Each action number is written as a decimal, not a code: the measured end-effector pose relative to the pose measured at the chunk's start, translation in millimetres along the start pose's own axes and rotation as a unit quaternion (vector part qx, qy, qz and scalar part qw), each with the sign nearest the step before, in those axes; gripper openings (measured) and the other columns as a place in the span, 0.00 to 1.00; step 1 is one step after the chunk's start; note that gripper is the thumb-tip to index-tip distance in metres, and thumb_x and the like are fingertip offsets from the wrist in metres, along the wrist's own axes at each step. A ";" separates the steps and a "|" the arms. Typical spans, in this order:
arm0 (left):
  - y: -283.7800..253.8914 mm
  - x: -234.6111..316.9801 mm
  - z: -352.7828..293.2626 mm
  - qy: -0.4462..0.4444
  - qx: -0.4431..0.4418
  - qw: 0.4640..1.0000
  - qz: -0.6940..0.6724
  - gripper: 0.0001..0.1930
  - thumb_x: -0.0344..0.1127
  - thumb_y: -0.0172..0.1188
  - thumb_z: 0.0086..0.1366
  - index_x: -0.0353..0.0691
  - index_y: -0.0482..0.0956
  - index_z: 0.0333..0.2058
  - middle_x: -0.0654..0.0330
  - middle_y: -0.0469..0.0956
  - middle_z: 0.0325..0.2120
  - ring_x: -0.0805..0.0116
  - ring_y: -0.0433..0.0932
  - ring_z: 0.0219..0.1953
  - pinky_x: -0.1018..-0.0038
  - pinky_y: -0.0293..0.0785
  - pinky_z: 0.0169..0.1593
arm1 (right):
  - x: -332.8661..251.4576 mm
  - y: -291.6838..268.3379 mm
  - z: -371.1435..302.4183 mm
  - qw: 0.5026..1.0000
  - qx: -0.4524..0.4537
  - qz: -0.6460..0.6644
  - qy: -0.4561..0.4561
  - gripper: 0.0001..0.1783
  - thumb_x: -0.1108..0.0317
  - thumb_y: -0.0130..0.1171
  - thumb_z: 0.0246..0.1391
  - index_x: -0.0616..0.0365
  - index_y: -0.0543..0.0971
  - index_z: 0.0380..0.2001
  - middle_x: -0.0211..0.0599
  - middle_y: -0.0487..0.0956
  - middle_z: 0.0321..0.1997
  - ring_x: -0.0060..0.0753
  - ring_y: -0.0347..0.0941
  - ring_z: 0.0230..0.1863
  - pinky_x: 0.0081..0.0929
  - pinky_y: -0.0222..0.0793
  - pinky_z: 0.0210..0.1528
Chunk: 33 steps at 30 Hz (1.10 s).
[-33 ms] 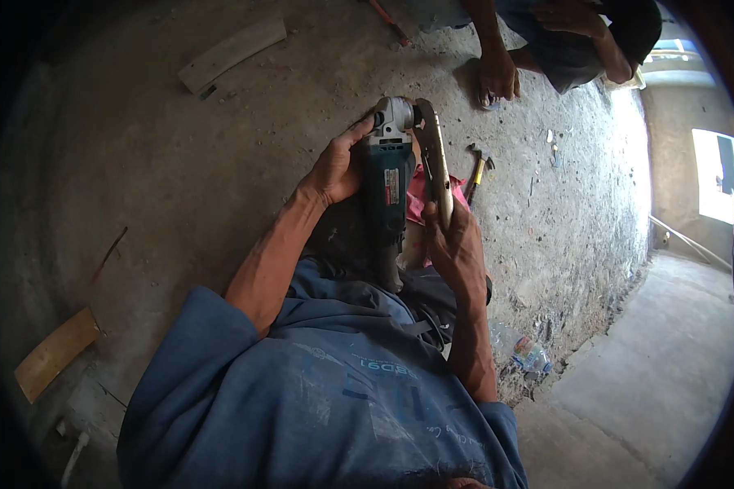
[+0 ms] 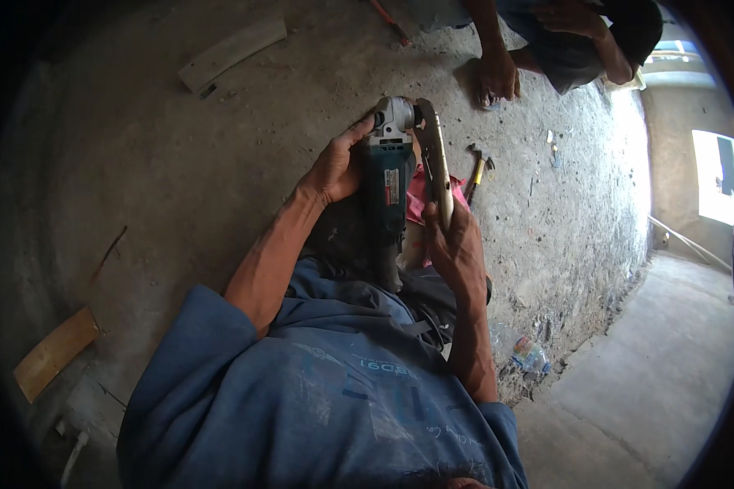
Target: The person holds an angle grinder and uses locking pliers to grip and turn the spindle nut while another person assists by holding the grinder body and a cloth.
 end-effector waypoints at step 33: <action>18.7 -1.6 2.8 0.024 -0.089 0.996 0.013 0.31 0.58 0.50 0.69 0.33 0.73 0.54 0.51 0.82 0.38 0.61 0.85 0.37 0.64 0.84 0.45 | -60.8 -33.4 1.3 0.988 -0.129 -0.072 0.047 0.23 0.50 0.53 0.67 0.65 0.75 0.42 0.55 0.78 0.29 0.56 0.79 0.34 0.49 0.69 0.39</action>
Point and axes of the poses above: each hand's wrist, its own z-axis towards the middle knuckle, its own y-axis out of the palm, x = y × z, the point moved 6 cm from there along z, towards the middle knuckle
